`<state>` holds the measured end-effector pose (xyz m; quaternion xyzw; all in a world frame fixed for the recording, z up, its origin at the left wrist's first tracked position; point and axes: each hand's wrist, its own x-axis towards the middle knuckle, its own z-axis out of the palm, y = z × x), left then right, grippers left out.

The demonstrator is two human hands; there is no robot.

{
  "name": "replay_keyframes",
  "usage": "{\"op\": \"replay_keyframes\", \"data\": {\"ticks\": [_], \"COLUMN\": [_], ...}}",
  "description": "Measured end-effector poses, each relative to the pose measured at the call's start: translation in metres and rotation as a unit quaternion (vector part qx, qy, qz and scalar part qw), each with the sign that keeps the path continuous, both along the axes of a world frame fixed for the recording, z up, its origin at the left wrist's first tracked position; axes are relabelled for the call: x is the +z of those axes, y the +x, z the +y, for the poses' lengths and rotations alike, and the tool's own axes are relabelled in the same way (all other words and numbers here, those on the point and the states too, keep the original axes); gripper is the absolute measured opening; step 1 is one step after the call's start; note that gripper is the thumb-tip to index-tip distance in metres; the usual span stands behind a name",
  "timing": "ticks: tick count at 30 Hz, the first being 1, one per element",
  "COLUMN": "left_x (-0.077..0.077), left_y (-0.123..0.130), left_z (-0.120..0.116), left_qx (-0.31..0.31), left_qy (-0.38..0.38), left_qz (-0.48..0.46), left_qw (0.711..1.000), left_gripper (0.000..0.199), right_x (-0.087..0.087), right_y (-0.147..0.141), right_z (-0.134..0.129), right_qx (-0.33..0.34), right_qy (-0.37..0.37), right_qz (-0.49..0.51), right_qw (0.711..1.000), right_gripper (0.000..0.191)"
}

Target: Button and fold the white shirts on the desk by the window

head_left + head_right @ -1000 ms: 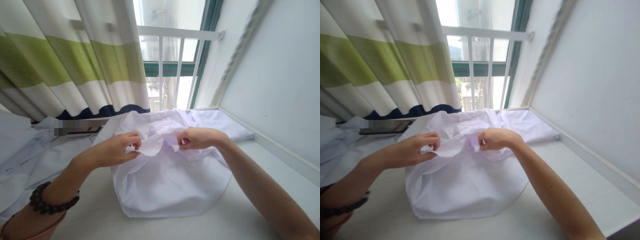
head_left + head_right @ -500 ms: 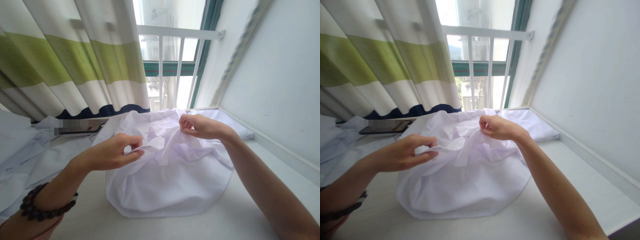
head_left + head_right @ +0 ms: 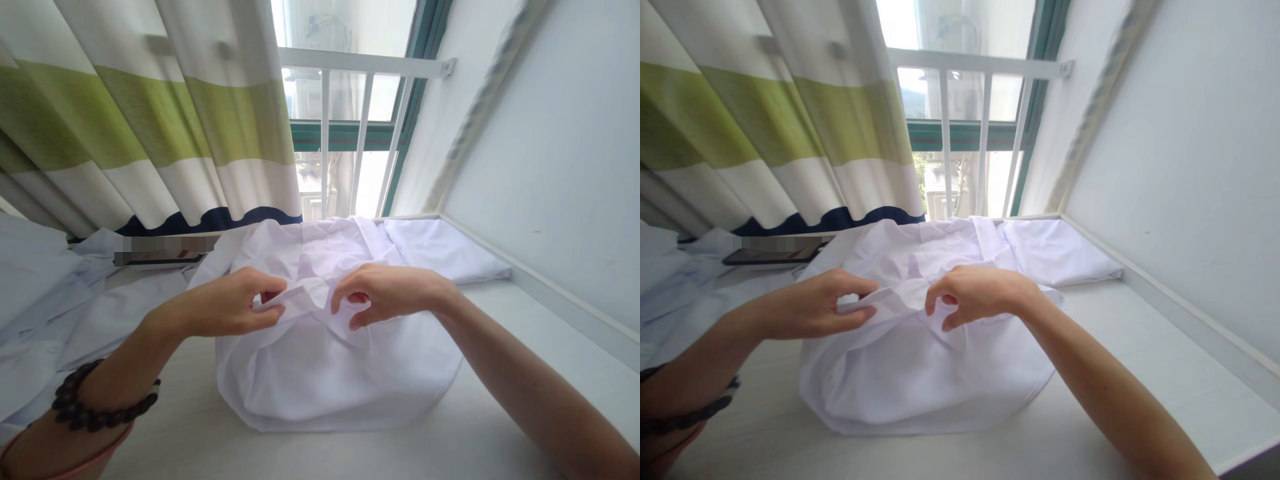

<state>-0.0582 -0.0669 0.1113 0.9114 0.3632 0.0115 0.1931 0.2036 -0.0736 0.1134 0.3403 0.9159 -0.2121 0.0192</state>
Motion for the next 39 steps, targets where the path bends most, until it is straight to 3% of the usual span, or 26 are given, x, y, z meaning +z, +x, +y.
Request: {"op": "replay_keyframes", "data": {"ticks": [3,5,8,11,15,21,26,30,35,39], "left_x": [-0.005,-0.009,-0.014,-0.021,-0.028,-0.014,0.008,0.015,0.014,-0.005], "left_y": [-0.002,-0.001,0.002,0.007,0.013,0.013,0.004,-0.004,0.003,0.020], "left_z": [0.003,0.003,0.003,0.002,0.001,-0.004,-0.010,-0.013,-0.019,-0.023], "left_qx": [-0.011,-0.009,-0.005,-0.012,-0.022,-0.049,-0.060,-0.086,-0.100,-0.102], "left_qy": [-0.047,-0.085,-0.129,-0.154,-0.154,-0.130,-0.125,-0.166,-0.185,-0.197], "left_qz": [0.046,0.075,0.099,0.117,0.133,0.048,-0.028,-0.046,-0.020,0.018], "left_qw": [0.998,0.994,0.987,0.981,0.979,0.989,0.990,0.981,0.977,0.975], "left_gripper": [0.018,0.011,0.009,0.022,0.026,0.018,0.012,0.007,0.005,0.008], "right_x": [-0.001,-0.006,-0.023,-0.040,-0.050,-0.042,-0.013,0.002,-0.004,-0.020], "right_y": [-0.010,-0.011,-0.003,0.007,0.005,-0.004,0.016,0.024,0.019,0.013], "right_z": [-0.009,-0.012,-0.011,-0.007,-0.007,-0.010,-0.019,-0.031,-0.032,-0.024], "right_qx": [0.045,0.041,0.012,-0.018,-0.087,-0.053,-0.049,-0.027,0.014,0.030], "right_qy": [-0.006,-0.009,0.001,0.031,0.067,0.082,-0.013,-0.064,-0.115,-0.144], "right_qz": [0.010,-0.004,-0.055,-0.089,-0.114,-0.149,-0.044,-0.045,-0.072,-0.084], "right_qw": [0.999,0.999,0.998,0.995,0.987,0.984,0.998,0.997,0.991,0.986], "right_gripper": [0.024,0.020,0.020,0.024,0.020,0.017,0.011,0.008,0.009,0.010]}}
